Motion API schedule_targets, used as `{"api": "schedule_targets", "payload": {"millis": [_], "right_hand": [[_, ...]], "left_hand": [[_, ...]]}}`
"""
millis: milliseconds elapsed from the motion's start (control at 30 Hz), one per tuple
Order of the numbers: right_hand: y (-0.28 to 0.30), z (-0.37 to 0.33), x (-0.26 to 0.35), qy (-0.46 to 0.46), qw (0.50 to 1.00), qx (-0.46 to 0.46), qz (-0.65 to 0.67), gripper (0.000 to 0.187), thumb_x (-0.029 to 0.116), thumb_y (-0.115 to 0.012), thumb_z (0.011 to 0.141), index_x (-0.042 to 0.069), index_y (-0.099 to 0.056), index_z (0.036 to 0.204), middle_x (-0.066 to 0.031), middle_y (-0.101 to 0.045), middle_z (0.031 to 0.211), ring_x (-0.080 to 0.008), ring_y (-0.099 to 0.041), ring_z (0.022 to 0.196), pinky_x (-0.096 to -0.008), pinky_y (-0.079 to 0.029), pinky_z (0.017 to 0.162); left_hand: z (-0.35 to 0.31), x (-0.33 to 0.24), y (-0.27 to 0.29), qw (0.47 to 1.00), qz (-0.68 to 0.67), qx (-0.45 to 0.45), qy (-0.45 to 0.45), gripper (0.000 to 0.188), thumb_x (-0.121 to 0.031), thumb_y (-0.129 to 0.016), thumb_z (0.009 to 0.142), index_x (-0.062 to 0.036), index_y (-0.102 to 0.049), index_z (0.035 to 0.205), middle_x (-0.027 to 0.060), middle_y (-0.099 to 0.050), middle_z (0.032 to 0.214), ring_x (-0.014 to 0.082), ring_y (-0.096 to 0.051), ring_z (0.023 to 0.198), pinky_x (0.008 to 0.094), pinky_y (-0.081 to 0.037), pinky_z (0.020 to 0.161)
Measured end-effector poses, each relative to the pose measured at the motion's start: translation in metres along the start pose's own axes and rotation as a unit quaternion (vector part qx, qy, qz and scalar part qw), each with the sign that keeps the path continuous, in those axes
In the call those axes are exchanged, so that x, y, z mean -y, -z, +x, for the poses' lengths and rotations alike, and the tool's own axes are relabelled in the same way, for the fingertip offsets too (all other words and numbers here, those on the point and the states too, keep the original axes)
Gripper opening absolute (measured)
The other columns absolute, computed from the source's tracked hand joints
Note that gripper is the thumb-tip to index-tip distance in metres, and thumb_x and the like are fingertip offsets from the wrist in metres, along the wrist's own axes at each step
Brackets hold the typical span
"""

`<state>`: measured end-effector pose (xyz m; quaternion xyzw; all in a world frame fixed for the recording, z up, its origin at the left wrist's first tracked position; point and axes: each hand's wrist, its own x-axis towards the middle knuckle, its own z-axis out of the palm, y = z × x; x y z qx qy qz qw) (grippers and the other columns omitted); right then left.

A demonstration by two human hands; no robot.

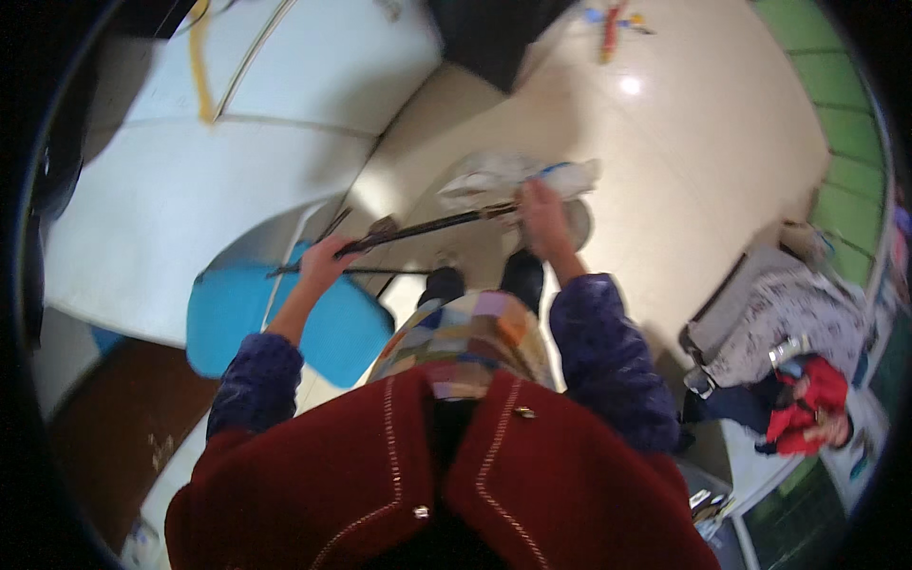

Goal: The person walks through a room holding a long fishing rod and a small net. They stop near a chair, pick up a white sack, and then proceed to attach the net to the end of the rod using a string or cord.

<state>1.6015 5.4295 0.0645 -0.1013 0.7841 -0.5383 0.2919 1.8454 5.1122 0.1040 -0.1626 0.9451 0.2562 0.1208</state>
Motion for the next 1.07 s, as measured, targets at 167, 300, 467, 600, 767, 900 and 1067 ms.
{"api": "schedule_targets", "payload": {"millis": [167, 300, 467, 600, 767, 900, 1067], "right_hand": [[-0.016, 0.004, -0.028, 0.098, 0.995, -0.026, 0.024, 0.026, 0.02, -0.047, 0.084, 0.003, -0.052, 0.103, -0.0153, -0.05, 0.104, -0.0293, -0.047, 0.097, -0.0395, -0.037, 0.088], [-0.032, 0.011, -0.004, 0.061, 0.989, -0.126, 0.051, 0.021, 0.017, -0.049, 0.081, -0.002, -0.054, 0.073, -0.0205, -0.055, 0.074, -0.0327, -0.054, 0.071, -0.0417, -0.042, 0.064], [-0.045, 0.011, 0.0, 0.07, 0.974, -0.162, 0.14, 0.023, 0.014, -0.048, 0.082, -0.002, -0.052, 0.067, -0.0168, -0.053, 0.065, -0.0282, -0.052, 0.061, -0.0395, -0.041, 0.058], [-0.046, 0.006, -0.006, 0.067, 0.974, -0.175, 0.124, 0.022, 0.011, -0.048, 0.082, -0.002, -0.051, 0.065, -0.0151, -0.051, 0.062, -0.0235, -0.051, 0.06, -0.0374, -0.04, 0.057], [-0.049, 0.011, -0.01, 0.083, 0.962, -0.194, 0.174, 0.021, 0.009, -0.047, 0.081, -0.003, -0.05, 0.064, -0.0136, -0.054, 0.061, -0.0214, -0.049, 0.055, -0.0359, -0.039, 0.054], [-0.046, 0.013, -0.016, 0.077, 0.953, -0.187, 0.223, 0.02, 0.008, -0.047, 0.081, -0.003, -0.05, 0.064, -0.0121, -0.053, 0.059, -0.0189, -0.048, 0.054, -0.0348, -0.039, 0.053], [-0.06, 0.013, -0.015, 0.108, 0.945, -0.199, 0.237, 0.019, 0.009, -0.048, 0.081, -0.002, -0.05, 0.065, -0.01, -0.053, 0.059, -0.0176, -0.048, 0.056, -0.034, -0.04, 0.054]], "left_hand": [[0.011, 0.024, -0.008, 0.998, -0.04, -0.014, -0.044, 0.022, -0.022, -0.067, 0.073, -0.0073, -0.063, 0.088, 0.0129, -0.06, 0.081, 0.031, -0.058, 0.075, 0.0397, -0.045, 0.063], [0.012, 0.037, 0.003, 0.999, -0.019, 0.037, 0.016, 0.022, -0.016, -0.066, 0.072, -0.0053, -0.063, 0.091, 0.0128, -0.057, 0.076, 0.0321, -0.055, 0.071, 0.0398, -0.043, 0.063], [0.011, 0.037, 0.005, 0.998, -0.05, 0.024, -0.039, 0.025, -0.017, -0.065, 0.073, -0.0066, -0.063, 0.096, 0.0105, -0.057, 0.076, 0.0291, -0.056, 0.072, 0.0375, -0.044, 0.063], [0.01, 0.031, 0.013, 0.998, -0.035, 0.033, -0.041, 0.026, -0.016, -0.066, 0.072, -0.0058, -0.062, 0.096, 0.0102, -0.056, 0.075, 0.0277, -0.056, 0.071, 0.0362, -0.044, 0.062], [0.01, 0.031, 0.012, 0.997, -0.046, 0.027, -0.057, 0.027, -0.017, -0.067, 0.072, -0.0039, -0.062, 0.095, 0.0101, -0.056, 0.075, 0.0277, -0.057, 0.07, 0.0368, -0.044, 0.062], [0.013, 0.032, 0.006, 0.998, -0.044, 0.035, -0.04, 0.027, -0.021, -0.069, 0.071, -0.0028, -0.062, 0.09, 0.011, -0.056, 0.073, 0.0285, -0.056, 0.069, 0.0372, -0.044, 0.062], [0.005, 0.041, 0.011, 0.996, -0.071, 0.056, 0.013, 0.031, -0.027, -0.07, 0.07, -0.0029, -0.061, 0.086, 0.0122, -0.057, 0.07, 0.0279, -0.057, 0.068, 0.0378, -0.044, 0.062]]}}
